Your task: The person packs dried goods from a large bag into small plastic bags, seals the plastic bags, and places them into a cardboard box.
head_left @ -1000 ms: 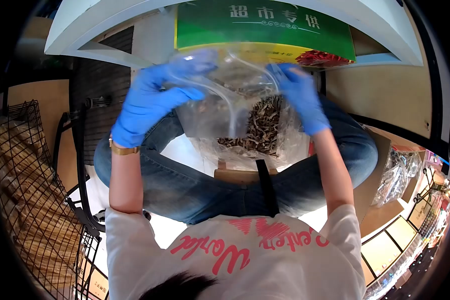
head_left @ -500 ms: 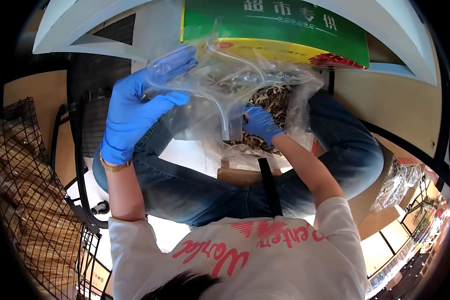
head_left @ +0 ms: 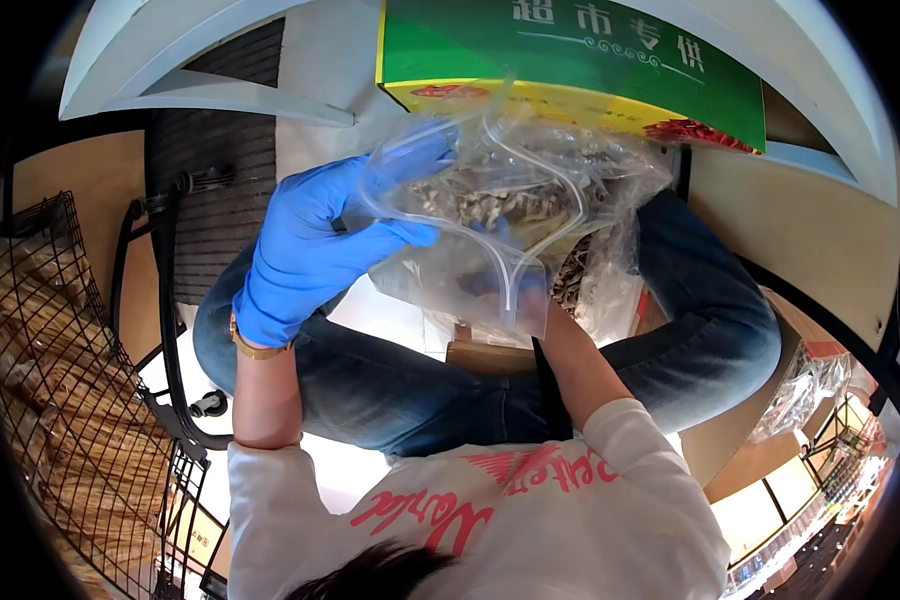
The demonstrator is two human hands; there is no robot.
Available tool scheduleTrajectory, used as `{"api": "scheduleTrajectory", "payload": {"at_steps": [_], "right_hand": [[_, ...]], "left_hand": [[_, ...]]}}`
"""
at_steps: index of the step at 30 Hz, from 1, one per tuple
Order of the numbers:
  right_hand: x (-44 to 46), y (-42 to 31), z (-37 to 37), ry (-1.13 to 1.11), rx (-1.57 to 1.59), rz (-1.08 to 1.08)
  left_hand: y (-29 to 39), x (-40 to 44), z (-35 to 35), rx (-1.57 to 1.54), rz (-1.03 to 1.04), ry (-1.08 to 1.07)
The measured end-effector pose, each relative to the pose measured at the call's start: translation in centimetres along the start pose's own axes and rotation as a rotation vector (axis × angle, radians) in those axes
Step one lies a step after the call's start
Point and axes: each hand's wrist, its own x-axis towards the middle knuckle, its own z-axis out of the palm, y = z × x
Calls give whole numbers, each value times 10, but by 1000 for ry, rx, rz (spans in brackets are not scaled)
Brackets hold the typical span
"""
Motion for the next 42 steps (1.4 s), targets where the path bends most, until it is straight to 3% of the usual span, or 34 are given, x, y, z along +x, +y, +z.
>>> {"api": "scheduleTrajectory", "payload": {"at_steps": [5, 7, 14, 16, 18, 20, 23, 25, 29, 31, 32, 37, 42], "right_hand": [[0, 5, 0, 7, -27, 50], [-3, 6, 6, 195, 55, 107], [11, 51, 33, 73, -95, 53], [4, 42, 20, 186, 289, 99], [-6, 33, 7, 293, 676, 142], [-12, 26, -8, 347, 866, 161], [-17, 24, -34, 210, 766, 101], [-26, 5, -64, 193, 559, 135], [-37, -10, -98, 167, 237, 184], [-41, -14, -103, 331, 533, 126], [-47, -16, -105, 325, 888, 120], [-95, -51, -149, 478, 931, 210], [-146, -68, -194, 881, 1022, 38]], "left_hand": [[-12, 4, 4, 94, 0, -52], [-18, 7, 8, 104, 118, -14], [-31, 12, 20, 85, 168, 58], [-32, 13, 19, 143, 69, -103], [-36, 12, 23, 198, 58, -91], [-39, 10, 27, 253, 48, -80], [-41, 8, 32, 234, 68, -62], [-41, 7, 31, 488, 151, -84], [-53, 9, 34, 506, 194, -53], [-56, 10, 36, 565, 137, -67], [-58, 10, 37, 563, 141, -65], [-73, 13, 43, 709, 113, -77], [-84, 11, 53, 738, 114, -134]]}}
